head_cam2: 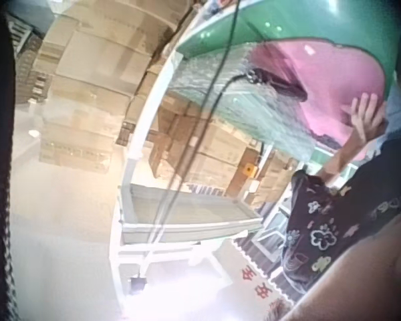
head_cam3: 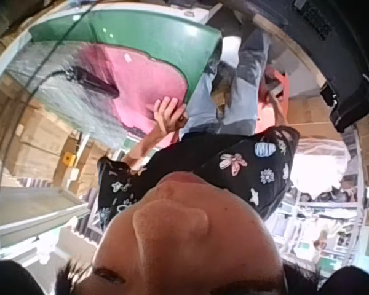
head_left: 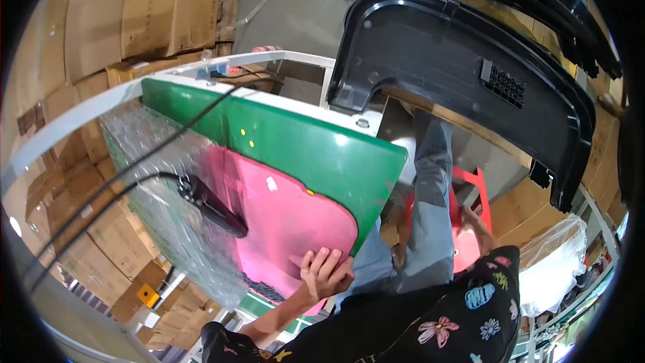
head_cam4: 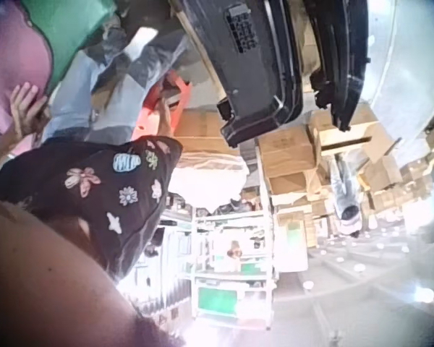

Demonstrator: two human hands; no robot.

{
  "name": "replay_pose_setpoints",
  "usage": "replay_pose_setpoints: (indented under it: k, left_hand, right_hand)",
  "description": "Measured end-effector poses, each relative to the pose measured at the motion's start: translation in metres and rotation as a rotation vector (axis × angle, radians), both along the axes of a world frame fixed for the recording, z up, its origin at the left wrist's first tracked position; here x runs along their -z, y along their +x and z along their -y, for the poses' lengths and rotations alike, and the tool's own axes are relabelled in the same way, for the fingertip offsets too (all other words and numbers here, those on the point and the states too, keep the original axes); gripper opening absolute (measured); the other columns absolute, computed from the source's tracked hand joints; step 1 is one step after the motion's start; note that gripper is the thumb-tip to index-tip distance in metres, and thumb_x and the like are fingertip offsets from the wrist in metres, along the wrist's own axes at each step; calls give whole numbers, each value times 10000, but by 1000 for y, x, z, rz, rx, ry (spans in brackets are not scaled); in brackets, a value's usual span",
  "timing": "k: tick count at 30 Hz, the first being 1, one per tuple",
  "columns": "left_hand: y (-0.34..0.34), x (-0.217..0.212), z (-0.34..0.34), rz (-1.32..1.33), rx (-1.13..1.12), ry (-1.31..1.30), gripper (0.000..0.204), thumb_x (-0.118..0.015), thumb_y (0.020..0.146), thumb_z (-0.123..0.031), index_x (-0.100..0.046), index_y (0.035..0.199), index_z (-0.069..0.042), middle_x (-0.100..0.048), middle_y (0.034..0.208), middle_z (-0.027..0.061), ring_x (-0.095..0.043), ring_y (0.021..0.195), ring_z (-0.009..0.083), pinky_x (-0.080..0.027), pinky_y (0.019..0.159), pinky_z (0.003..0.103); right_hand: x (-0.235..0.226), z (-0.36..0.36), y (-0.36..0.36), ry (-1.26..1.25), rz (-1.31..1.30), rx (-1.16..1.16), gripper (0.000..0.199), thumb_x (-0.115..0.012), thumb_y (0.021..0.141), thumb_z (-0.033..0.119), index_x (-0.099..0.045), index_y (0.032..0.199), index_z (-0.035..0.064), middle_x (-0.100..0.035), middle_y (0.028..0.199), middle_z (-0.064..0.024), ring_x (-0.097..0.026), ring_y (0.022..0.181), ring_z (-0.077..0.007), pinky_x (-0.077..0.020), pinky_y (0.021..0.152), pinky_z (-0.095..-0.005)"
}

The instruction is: Assembling circuit boards into black plastic housings using an electric screwdriver.

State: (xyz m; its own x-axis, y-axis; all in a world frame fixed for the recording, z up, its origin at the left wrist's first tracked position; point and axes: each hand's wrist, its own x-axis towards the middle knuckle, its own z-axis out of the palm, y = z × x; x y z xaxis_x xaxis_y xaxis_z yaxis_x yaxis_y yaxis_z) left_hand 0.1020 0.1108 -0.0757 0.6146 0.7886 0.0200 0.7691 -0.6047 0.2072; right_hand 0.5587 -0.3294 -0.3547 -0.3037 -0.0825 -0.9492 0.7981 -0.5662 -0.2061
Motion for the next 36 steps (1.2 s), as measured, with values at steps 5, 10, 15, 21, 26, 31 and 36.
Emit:
replay_pose_setpoints:
  k: [5,10,15,21,26,31,36]
  left_hand:
    - [-6,13,9,74,23,-91,356,-719,735,-308,-693,1083,-238,-562,1244,28,-483,1225,255,-320,1081,472]
    - [-10,1,13,0,-12,-68,365,-669,838,-359,-662,1192,-270,-571,1274,12,-482,1241,235,-299,1093,464]
    - [-4,8,2,-67,121,53,303,-567,897,-297,-669,1182,-306,-548,1356,11,-477,1272,222,-313,1085,452]
    - [18,-11,-12,35,-17,-46,488,-678,697,-207,-644,1174,-107,-527,1359,138,-468,1288,310,-336,1075,487]
    - [5,-8,-7,210,20,2,573,-681,726,-134,-515,1266,-33,-424,1418,176,-395,1329,378,-341,1089,489]
    - [-9,-61,32,400,-31,465,574,-766,713,-131,-505,1216,-36,-444,1365,186,-472,1189,358,-390,992,464]
    - [-75,-164,113,730,-281,1269,630,-745,781,-211,-356,1243,-33,-428,1284,212,-440,1209,334,-419,984,425]
  right_hand:
    - [24,-7,1,-7,-121,200,1193,-903,478,322,-245,1431,38,-472,1313,-249,-538,1109,-418,-474,933,-506]
    - [110,-327,-95,-13,-328,307,1101,-891,529,250,-275,1418,46,-496,1282,-253,-585,1044,-419,-498,891,-517]
    - [141,-432,-114,70,-444,427,1012,-879,579,178,-306,1405,54,-519,1250,-256,-631,979,-421,-523,850,-528]
    - [-2,-471,-113,1122,-269,425,95,-559,861,71,-609,917,13,-640,700,-41,-618,641,-195,-495,577,-352]
    - [-217,-500,-117,2127,-28,318,165,-666,817,39,-604,970,45,-570,714,-72,-584,604,-211,-471,569,-306]
    - [-237,-537,-68,2051,425,-217,427,-774,740,228,-523,1055,85,-552,1021,-127,-547,1014,-319,-461,811,-425]
    - [-206,-554,-24,1880,441,-248,300,-728,797,257,-512,889,71,-605,863,-135,-606,887,-353,-490,737,-440]
